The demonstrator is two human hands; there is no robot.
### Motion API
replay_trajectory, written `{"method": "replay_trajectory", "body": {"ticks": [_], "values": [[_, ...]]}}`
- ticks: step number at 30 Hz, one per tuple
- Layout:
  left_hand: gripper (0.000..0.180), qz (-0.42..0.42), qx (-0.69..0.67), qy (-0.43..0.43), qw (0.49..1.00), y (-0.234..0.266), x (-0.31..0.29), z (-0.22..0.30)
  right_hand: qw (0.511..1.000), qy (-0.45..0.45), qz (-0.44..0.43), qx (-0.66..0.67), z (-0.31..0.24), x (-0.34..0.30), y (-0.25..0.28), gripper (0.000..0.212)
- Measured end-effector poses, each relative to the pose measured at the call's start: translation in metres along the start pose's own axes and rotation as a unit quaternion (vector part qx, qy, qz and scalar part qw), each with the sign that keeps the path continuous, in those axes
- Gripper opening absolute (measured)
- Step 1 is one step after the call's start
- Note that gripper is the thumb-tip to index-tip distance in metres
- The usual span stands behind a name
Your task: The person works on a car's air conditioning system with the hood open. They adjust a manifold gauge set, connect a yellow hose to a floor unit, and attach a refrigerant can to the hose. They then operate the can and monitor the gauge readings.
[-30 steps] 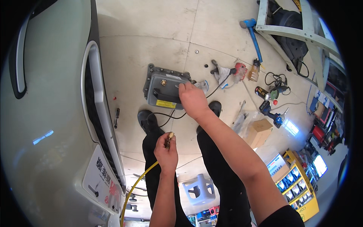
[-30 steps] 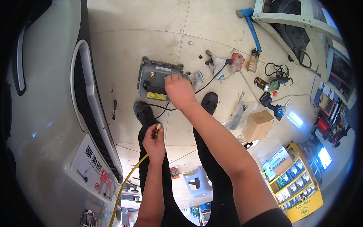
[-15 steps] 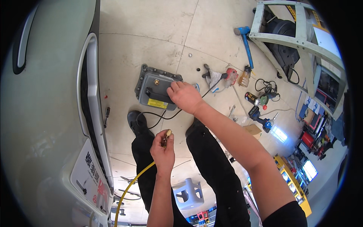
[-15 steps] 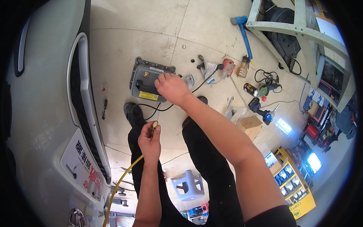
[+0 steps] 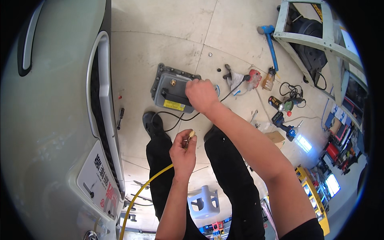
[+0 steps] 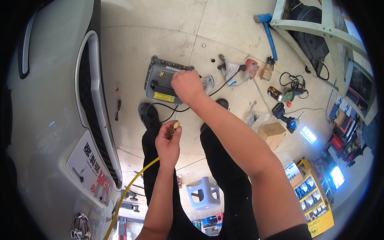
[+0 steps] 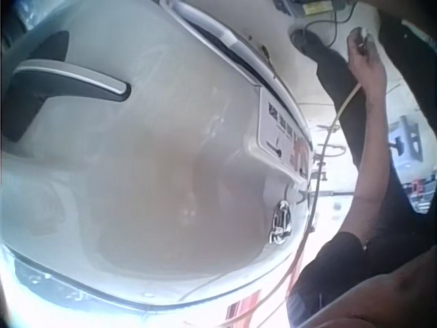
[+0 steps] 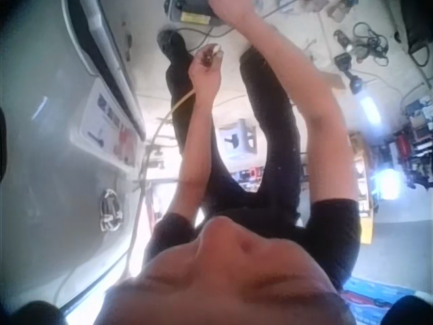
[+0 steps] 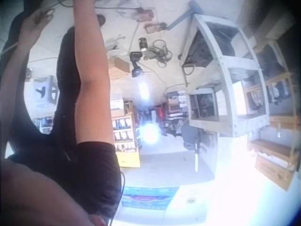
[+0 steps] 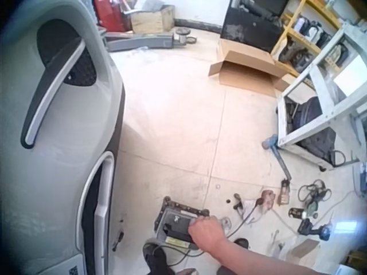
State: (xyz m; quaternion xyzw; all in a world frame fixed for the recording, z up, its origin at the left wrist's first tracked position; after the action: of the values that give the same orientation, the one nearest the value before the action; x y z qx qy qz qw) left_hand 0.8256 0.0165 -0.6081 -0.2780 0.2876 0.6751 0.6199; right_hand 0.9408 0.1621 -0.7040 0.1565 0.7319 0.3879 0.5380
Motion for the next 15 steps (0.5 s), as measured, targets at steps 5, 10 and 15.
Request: {"method": "replay_trajectory", "body": {"ticks": [5, 10, 15], "values": [[0.024, -0.016, 0.009, 0.007, 1.000, -0.004, 0.003, 0.001, 0.998, -0.046, -0.014, 0.032, 0.000, 0.001, -0.007, 0.016], [0.023, -0.012, 0.022, 0.012, 1.000, 0.000, 0.004, 0.010, 0.990, -0.060, -0.067, 0.107, 0.004, 0.002, 0.008, 0.018], [0.023, -0.022, 0.003, 0.004, 1.000, -0.001, 0.007, 0.004, 0.993, -0.089, 0.075, -0.022, -0.001, -0.002, -0.009, 0.030]]}}
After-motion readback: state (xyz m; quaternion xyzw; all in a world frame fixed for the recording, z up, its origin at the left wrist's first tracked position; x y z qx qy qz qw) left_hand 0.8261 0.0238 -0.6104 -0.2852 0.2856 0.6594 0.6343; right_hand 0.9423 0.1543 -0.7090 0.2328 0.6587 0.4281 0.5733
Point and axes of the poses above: each hand's wrist, its own x-axis towards the middle knuckle, its own y-axis out of the back of the hand, z = x × y, the point moved 1 cm from there along x, towards the middle knuckle, and after that the axes turned 7 degrees about -z, right-handed, at the moved point
